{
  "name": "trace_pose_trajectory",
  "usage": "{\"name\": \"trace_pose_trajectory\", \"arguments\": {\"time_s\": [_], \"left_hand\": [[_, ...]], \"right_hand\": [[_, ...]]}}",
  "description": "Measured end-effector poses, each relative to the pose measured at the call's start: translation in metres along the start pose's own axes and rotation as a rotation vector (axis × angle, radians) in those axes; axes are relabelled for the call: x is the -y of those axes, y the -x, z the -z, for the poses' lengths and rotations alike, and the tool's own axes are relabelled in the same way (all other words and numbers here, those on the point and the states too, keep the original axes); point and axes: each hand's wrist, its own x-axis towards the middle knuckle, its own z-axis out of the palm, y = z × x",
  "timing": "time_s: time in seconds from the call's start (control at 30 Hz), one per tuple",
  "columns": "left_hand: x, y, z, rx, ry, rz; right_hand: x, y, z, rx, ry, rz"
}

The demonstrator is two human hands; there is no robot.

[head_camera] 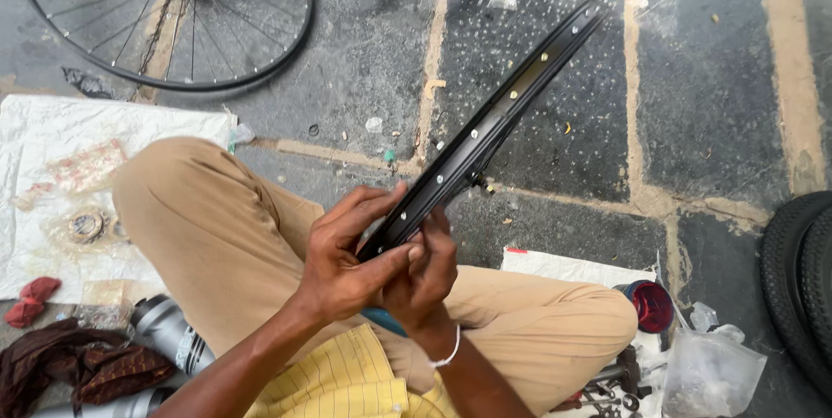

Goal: The person sits on the ground and uses a small tool to tighten or adjust components on a bicycle rim held in their lap. They rotate the rim to access different sections and continue working on it before placing it down next to other bicycle wheels.

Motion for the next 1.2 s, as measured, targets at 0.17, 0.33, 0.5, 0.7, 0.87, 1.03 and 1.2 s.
{"name": "trace_pose_trajectory", "arguments": {"time_s": [0.17,0.33,0.5,0.7,0.87,1.03,1.2], "left_hand": [[-0.016,-0.022,-0.004,-0.060,-0.269,-0.169],[-0.023,-0.050,-0.012,-0.063,-0.392,-0.151],[-0.013,-0.023,-0.013,-0.020,-0.237,-0.056],[0.000,0.003,-0.014,-0.135,-0.118,0.009],[0.003,0.000,-0.012,-0.114,-0.100,-0.016],[0.008,0.004,-0.009,-0.098,-0.120,-0.087],[0.011,0.002,-0.009,-0.074,-0.052,-0.098]], "right_hand": [[-0.017,-0.008,0.015,0.098,-0.176,-0.229],[-0.037,-0.014,0.027,-0.070,-0.283,-0.358],[-0.032,-0.006,0.040,0.020,-0.198,-0.311],[-0.036,-0.027,0.068,0.467,-0.520,-0.473],[-0.031,-0.067,0.075,0.810,-0.603,-0.512],[-0.013,-0.120,0.071,1.165,-0.080,-0.104],[-0.017,-0.157,0.063,1.577,0.262,-0.251]]}}
